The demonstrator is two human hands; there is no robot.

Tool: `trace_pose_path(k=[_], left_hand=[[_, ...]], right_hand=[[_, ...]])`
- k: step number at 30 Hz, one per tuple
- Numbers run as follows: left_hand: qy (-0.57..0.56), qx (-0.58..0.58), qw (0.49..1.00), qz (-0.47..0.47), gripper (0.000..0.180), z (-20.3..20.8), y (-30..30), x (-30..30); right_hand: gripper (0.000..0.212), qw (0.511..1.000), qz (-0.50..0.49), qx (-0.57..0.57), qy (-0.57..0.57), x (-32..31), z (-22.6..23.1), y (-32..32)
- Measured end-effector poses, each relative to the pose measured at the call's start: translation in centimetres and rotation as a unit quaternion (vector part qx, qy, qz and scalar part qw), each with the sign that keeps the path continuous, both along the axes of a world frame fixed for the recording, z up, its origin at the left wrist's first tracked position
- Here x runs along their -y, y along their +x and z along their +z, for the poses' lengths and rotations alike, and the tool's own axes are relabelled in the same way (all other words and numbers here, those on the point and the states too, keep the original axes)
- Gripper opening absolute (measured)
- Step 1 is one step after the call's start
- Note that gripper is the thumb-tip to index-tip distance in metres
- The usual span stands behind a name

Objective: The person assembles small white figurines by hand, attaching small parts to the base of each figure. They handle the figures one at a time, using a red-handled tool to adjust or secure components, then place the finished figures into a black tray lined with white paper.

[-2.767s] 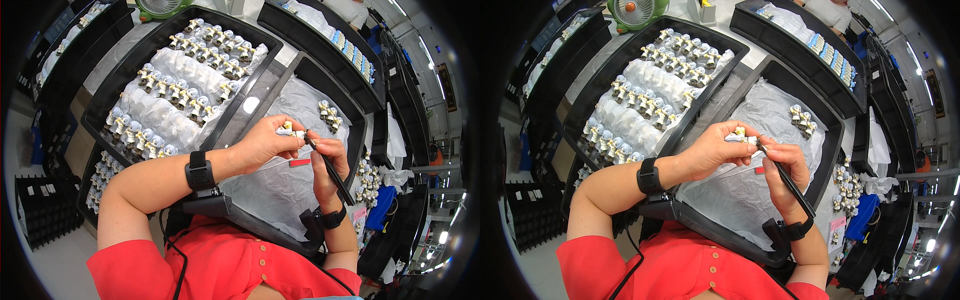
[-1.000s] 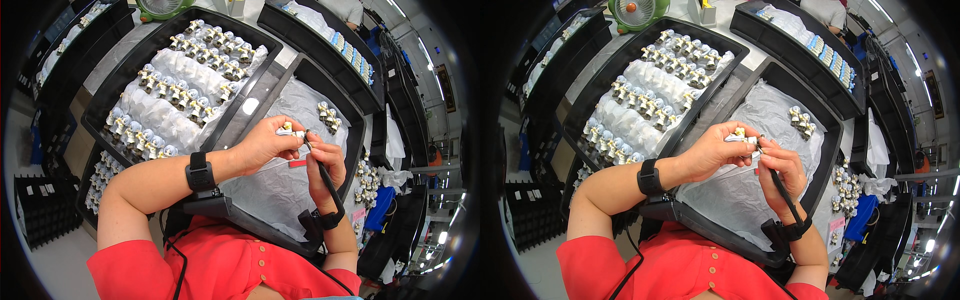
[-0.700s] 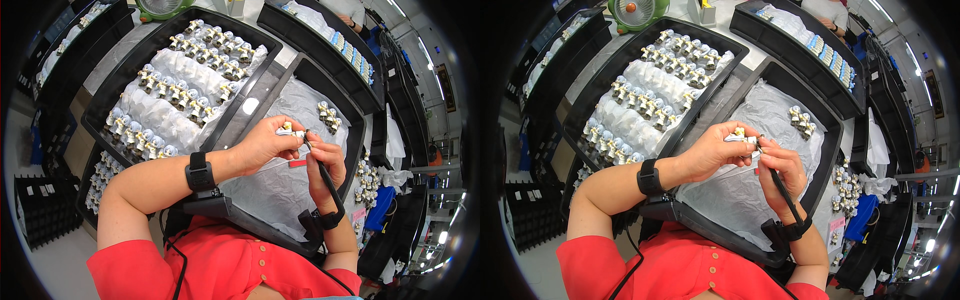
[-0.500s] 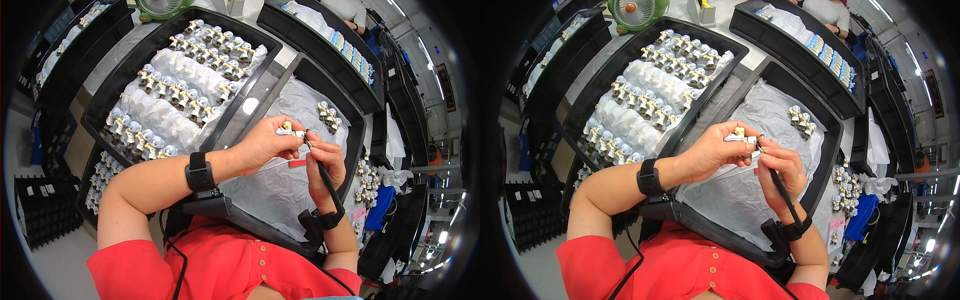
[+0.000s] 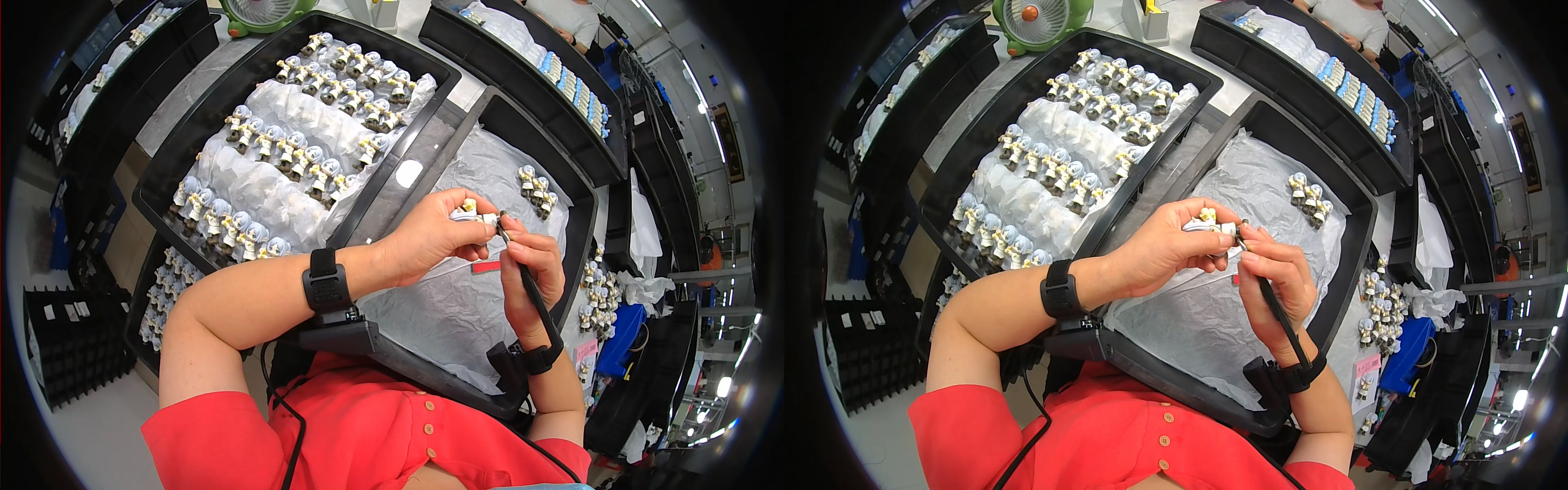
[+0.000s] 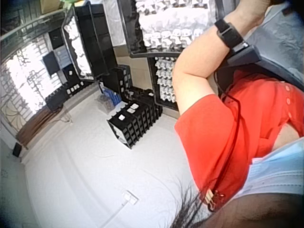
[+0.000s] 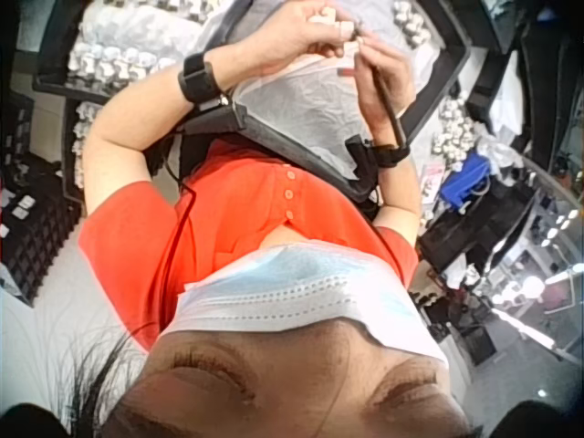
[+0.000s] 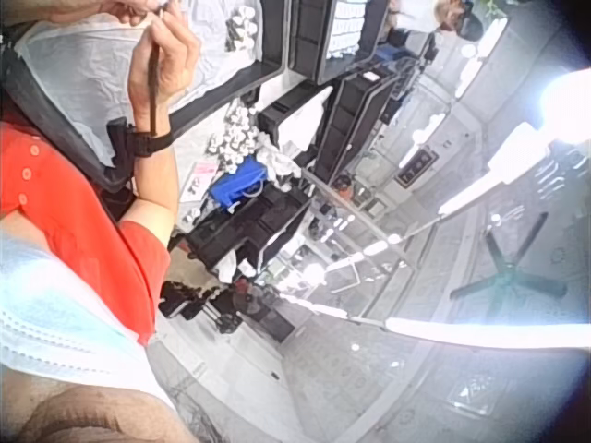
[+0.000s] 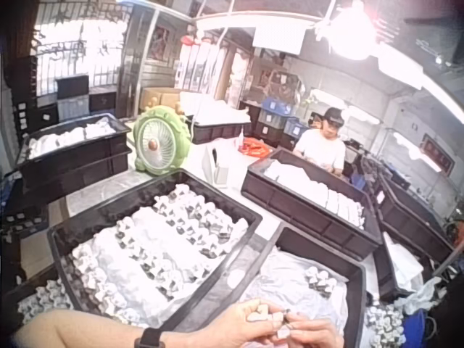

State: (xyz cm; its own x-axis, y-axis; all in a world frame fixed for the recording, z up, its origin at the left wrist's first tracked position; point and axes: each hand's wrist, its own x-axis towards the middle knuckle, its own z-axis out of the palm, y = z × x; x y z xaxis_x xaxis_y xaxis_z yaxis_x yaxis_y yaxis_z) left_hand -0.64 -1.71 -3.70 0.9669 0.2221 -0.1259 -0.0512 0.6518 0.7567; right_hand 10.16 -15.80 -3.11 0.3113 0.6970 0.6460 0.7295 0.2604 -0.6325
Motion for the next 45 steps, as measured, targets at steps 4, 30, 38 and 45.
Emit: trace_pose_path(k=[4, 30, 38, 45], left_hand=[[0.001, 0.001, 1.000, 0.000, 0.028, -0.1, 0.0, 0.0], [0.093, 0.023, 0.991, -0.094, 0.036, 0.4, 0.0, 1.1], [0.015, 0.005, 1.000, -0.005, 0.040, 0.5, 0.2, 0.9], [-0.029, 0.040, 0.998, 0.024, 0.042, 0.3, 0.4, 0.1]], right_hand=[[0.023, 1.000, 0.007, 0.020, -0.002, 0.0, 0.1, 0.1], [0.019, 0.978, -0.131, -0.154, -0.059, -0.2, -0.2, 0.8], [0.024, 0.981, -0.105, -0.162, -0.003, -0.4, -0.3, 0.8], [0.045, 0.973, -0.040, -0.223, -0.049, -0.2, 0.1, 1.3]])
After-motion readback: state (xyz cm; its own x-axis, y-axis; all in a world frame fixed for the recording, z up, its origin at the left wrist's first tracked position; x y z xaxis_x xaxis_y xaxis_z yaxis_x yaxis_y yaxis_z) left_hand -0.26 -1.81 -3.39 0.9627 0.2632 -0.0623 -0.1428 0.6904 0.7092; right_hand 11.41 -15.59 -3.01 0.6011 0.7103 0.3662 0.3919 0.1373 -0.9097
